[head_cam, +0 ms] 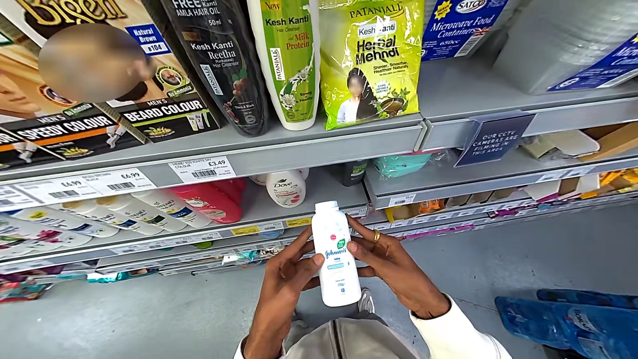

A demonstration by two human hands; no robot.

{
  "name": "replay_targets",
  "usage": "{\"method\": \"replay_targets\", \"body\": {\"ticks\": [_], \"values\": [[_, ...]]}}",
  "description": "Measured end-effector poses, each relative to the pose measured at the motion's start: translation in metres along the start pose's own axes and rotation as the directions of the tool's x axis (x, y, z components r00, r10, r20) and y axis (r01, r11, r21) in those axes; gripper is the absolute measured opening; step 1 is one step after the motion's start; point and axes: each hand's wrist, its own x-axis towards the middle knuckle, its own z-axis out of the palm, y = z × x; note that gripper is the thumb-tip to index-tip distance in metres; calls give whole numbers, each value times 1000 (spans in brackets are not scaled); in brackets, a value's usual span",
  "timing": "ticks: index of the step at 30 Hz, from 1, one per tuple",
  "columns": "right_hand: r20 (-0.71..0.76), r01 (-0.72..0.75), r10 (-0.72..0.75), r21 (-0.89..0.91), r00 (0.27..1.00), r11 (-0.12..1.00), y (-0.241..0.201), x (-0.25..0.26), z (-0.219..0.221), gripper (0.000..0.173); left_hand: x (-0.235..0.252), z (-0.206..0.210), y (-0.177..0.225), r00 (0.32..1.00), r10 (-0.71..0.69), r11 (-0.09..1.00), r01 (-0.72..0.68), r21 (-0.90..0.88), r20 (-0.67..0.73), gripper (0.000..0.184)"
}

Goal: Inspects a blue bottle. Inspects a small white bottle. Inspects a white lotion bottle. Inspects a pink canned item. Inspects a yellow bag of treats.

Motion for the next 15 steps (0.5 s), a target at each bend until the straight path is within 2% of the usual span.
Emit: {"method": "replay_targets", "body": {"ticks": [15], "values": [[-3, -15, 15, 7, 1000, 1000, 3, 0, 0, 55, -1, 0, 0, 1000, -15, 1000, 15, 24, -21, 49]]}}
